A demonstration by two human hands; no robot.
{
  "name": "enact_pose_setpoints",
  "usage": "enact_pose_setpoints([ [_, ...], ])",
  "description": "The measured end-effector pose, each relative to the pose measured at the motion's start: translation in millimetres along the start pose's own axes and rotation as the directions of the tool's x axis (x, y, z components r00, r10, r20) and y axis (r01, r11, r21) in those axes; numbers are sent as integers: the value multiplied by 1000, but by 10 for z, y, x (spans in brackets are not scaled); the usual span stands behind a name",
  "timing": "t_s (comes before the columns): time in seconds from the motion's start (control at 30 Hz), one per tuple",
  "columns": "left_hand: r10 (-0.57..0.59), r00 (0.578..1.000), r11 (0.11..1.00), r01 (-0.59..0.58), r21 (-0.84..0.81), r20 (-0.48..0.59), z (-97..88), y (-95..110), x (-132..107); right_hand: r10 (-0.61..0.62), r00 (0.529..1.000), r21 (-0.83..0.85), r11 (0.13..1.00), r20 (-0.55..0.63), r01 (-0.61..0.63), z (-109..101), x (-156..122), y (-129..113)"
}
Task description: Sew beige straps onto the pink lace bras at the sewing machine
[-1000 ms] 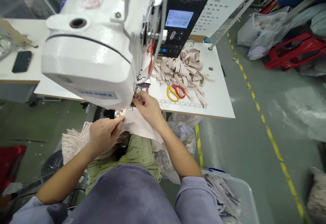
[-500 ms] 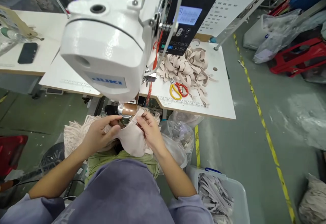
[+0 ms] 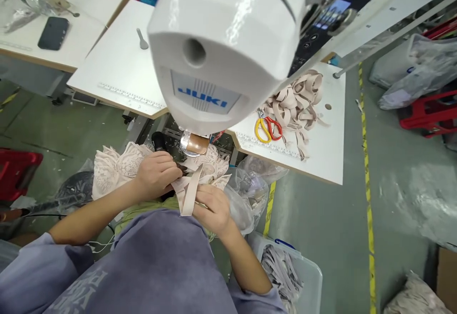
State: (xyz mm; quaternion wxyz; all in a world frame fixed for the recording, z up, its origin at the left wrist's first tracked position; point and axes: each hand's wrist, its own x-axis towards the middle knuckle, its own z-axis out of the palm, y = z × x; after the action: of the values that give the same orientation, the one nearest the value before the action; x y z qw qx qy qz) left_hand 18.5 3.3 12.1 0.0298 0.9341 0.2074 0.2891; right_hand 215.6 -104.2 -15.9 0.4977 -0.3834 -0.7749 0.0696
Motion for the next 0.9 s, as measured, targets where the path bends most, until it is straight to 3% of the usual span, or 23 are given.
enact_pose_setpoints([
  [0.23, -6, 999, 1000, 5, -24, -50, -21, 16, 16, 0, 1000, 2, 1000, 2, 0, 6, 43, -11],
  [0.43, -19, 1000, 999, 19, -30, -23, -27, 0, 18, 22, 1000, -14, 1000, 20, -22, 12, 48, -62],
  [0.5, -38, 999, 998, 39, -45, 25, -39, -1, -1, 24, 999, -3, 1000, 37, -24, -3, 1, -21],
  [0.57, -59, 988, 990, 75, -115, 140, -68, 31, -36, 57, 997, 21, 998, 58, -59, -28, -123, 123],
  [0.63, -38, 947, 951, 132, -278, 318, -129, 122, -69, 210, 974, -18, 978, 89, -210, -53, -339, 370],
  [0.67, -2, 916, 908, 169, -383, 401, -174, 189, -78, 327, 937, -68, 945, 125, -320, -64, -474, 514],
  [0.73, 94, 861, 782, 247, -573, 499, -295, 345, -81, 540, 783, -189, 842, 311, -506, -84, -762, 787],
  [0.8, 94, 862, 689, 305, -658, 498, -450, 466, -79, 588, 561, -272, 792, 583, -547, -112, -1019, 983],
  [0.83, 55, 875, 660, 329, -676, 480, -535, 485, -84, 578, 482, -292, 786, 658, -545, -134, -1120, 1042],
  [0.87, 17, 886, 635, 349, -689, 464, -618, 464, -95, 569, 424, -306, 783, 704, -542, -166, -1195, 1076],
  [0.9, -30, 885, 623, 380, -684, 464, -694, 397, -109, 569, 398, -317, 779, 719, -542, -210, -1243, 1089],
])
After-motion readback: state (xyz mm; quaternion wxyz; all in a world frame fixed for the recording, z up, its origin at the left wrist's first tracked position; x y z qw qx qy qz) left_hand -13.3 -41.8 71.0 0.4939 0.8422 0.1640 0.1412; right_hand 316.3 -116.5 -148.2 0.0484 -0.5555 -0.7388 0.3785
